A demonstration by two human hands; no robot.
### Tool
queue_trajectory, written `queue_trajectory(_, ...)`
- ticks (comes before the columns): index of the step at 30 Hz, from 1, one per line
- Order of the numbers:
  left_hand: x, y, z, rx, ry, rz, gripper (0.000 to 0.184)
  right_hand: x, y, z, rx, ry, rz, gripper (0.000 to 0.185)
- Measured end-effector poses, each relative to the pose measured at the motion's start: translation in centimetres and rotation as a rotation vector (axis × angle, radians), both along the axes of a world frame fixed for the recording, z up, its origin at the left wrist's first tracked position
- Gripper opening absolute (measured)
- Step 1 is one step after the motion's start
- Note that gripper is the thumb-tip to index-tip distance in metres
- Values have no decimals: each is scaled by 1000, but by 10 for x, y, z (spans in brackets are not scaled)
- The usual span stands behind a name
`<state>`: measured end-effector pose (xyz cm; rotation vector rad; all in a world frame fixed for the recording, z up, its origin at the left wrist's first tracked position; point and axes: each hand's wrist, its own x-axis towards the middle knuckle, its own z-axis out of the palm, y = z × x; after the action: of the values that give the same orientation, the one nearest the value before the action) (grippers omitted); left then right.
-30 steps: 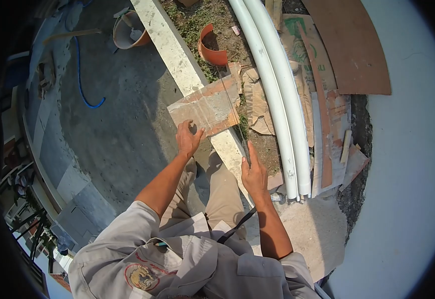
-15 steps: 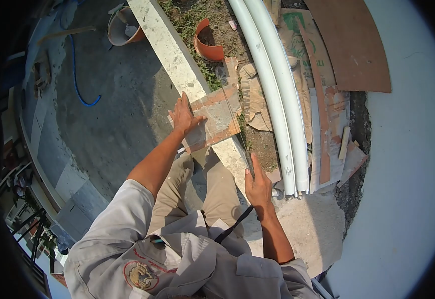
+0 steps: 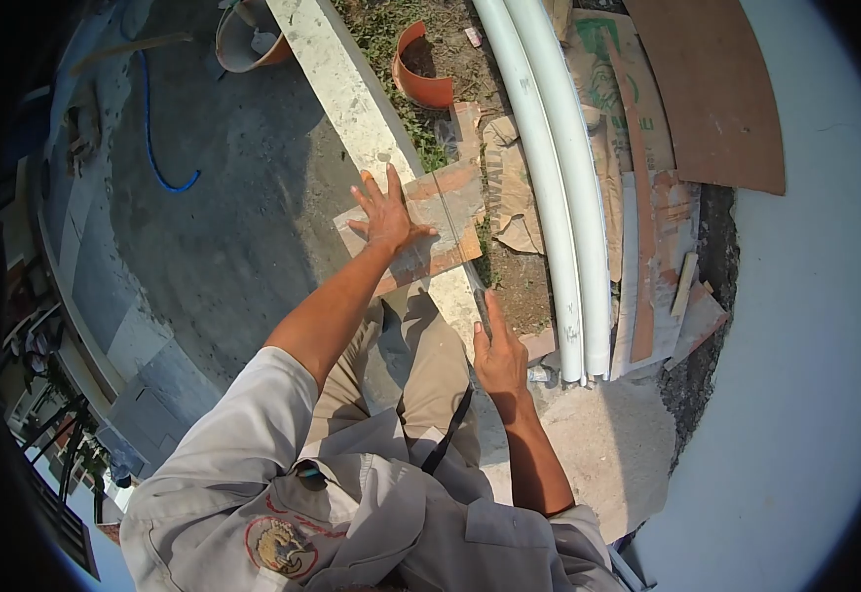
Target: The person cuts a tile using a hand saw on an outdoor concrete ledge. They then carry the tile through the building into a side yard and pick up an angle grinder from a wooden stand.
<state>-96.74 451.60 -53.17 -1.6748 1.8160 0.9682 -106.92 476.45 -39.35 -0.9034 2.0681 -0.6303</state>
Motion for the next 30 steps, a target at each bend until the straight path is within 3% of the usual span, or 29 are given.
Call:
queue_trajectory(6,-3,24,-20,-29,1,-29,142,5,-2,-1,-87,131,92,56)
queue_trajectory(12,-9,18,-22,41,-28,-20,140,2,-8,11,164,-58,68,51)
queue_trajectory(21,-20,8,0,139,-91,-45,148,0,-13,14,168,103,133,62)
queue_trajectory(24,-21,13,-7,125,-103,-56,151,-3,-33,29,322,120,185,63)
queue_trajectory(30,-21,13,-4,125,-107,-48,152,-19,-139,-32,388,34,251,66)
